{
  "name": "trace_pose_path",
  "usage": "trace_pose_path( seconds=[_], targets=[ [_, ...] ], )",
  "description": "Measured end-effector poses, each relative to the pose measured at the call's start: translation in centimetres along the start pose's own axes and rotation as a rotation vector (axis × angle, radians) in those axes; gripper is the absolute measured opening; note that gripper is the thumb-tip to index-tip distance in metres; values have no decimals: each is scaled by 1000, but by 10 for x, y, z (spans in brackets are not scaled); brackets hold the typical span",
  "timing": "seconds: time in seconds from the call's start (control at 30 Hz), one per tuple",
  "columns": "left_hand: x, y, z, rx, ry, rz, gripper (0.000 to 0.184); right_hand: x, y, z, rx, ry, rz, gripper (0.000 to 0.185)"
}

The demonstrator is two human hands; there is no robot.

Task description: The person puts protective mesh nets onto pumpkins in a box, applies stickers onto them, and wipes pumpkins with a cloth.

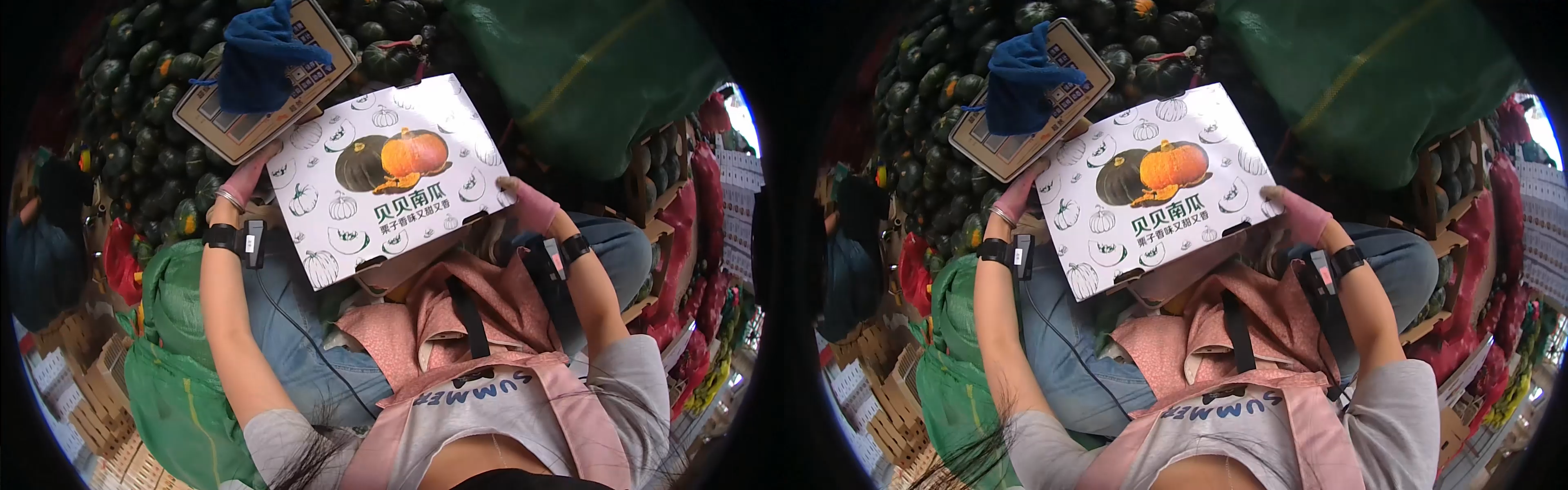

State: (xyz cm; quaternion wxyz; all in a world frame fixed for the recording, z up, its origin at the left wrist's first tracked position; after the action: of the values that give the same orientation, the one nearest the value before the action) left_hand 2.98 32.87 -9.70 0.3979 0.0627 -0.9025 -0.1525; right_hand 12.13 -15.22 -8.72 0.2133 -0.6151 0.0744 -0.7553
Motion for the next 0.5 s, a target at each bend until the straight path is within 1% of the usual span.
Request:
trace_pose_path(
  seconds=[0.03, 0.1, 0.13, 0.2, 0.23, 0.27, 0.33, 0.4, 0.43, 0.47, 0.5],
  targets=[
    [-11, 1, 9, 0, -3, 12, 56, -2, 9, -4, -6, 1, -10, 68],
    [-35, -4, 31, 313, 33, 103, 56, 5, 9, -22, -206, -213, -12, 66],
    [-39, -5, 38, 316, 36, 109, 56, 4, 11, -28, -208, -216, -19, 66],
    [-28, -1, 27, -119, -376, -9, 54, -5, 4, -27, -419, 101, 174, 62],
    [-26, 0, 31, -115, -361, -17, 54, -8, 8, -29, -452, 185, 96, 60],
    [-24, -5, 29, 20, -245, 58, 54, -13, 10, -35, -446, 169, 106, 60],
    [-19, -12, 24, 297, -22, 180, 55, -26, 24, -37, -513, 308, 113, 58],
    [-23, -18, 36, 454, 24, 279, 53, -26, 24, -37, -517, 292, 43, 55],
    [-41, -13, 65, 180, -308, 128, 54, -39, 22, -35, -418, 316, 65, 53],
    [-32, -33, 68, 701, -22, 332, 53, -47, 29, -34, -330, 361, 73, 52],
    [-25, -49, 59, 720, -69, 318, 52, -49, 45, -39, -332, 360, 75, 52]
  ],
)
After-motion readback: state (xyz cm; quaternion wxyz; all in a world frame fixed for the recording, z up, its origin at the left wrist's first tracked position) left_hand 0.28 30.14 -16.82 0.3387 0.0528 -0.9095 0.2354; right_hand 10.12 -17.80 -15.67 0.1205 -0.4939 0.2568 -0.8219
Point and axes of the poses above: each hand's wrist, its own x-axis away from the middle knuckle, its own y-axis out of the back of the hand, z = x × y, the point moved 5 cm from there along -x, towards the middle knuckle, and after that the axes turned 14 degrees about -x, right-handed, at the moved point
